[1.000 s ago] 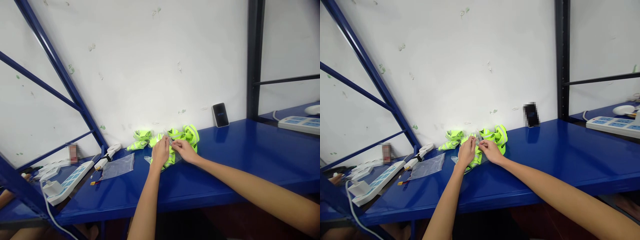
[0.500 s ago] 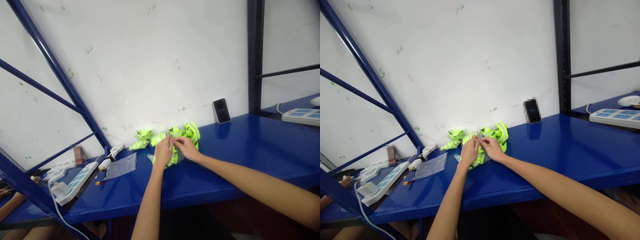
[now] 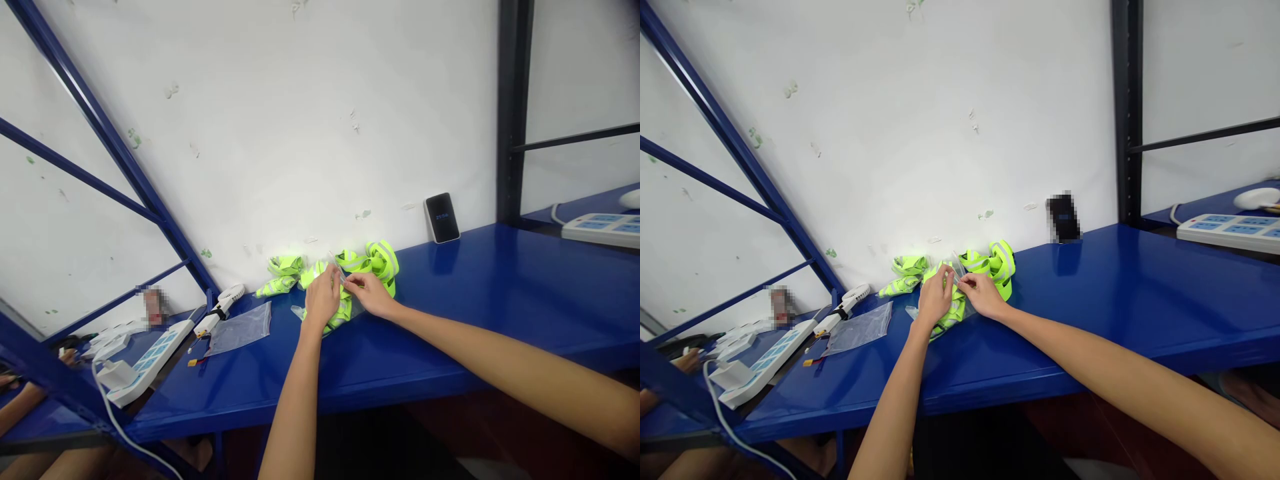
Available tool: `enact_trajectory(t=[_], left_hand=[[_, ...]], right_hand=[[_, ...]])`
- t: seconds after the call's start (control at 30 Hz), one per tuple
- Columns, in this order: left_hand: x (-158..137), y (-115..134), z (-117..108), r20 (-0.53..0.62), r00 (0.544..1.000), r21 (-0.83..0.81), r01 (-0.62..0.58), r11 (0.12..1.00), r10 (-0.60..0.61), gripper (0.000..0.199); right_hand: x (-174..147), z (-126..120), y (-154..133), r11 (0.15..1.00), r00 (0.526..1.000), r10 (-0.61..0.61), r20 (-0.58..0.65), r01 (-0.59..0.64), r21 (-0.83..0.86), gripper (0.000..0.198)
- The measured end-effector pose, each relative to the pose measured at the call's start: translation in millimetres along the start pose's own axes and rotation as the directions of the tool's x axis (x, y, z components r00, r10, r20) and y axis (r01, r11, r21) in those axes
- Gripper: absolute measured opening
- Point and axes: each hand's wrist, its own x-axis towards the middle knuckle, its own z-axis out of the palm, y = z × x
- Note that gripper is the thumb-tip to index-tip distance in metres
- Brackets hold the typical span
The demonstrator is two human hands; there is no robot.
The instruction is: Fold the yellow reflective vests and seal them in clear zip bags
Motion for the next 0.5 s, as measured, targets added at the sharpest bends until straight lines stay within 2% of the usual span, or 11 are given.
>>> enact_trajectory(t=[0.13, 0.23, 0.4, 0.5], left_hand=[[1.3, -6.9, 0.8, 0.001, 0.999, -0.153, 0.046, 0.987, -0.047, 0.027], [1.7, -15.4, 0.2, 0.011, 0.999, -0.283, 0.033, 0.958, -0.032, 0.025], [-1.0, -23.1, -3.6, -0.114, 0.993, -0.347, -0.023, 0.937, -0.018, 0.024], [-3.1, -22.4, -5.7, -0.14, 0.99, -0.335, -0.036, 0.942, -0.011, 0.022]], right_hand=[[-3.5, 1.7, -2.8, 0.992, 0.996, -0.086, 0.007, 0.086, -0.097, 0.028], [-5.1, -0.5, -6.1, 0.982, 0.989, -0.141, 0.042, 0.145, -0.119, 0.028], [-4.0, -5.5, -9.1, 0.994, 0.992, -0.085, 0.09, 0.091, -0.067, 0.022], [-3.4, -6.4, -8.6, 0.995, 0.989, -0.087, 0.118, 0.093, -0.043, 0.024]])
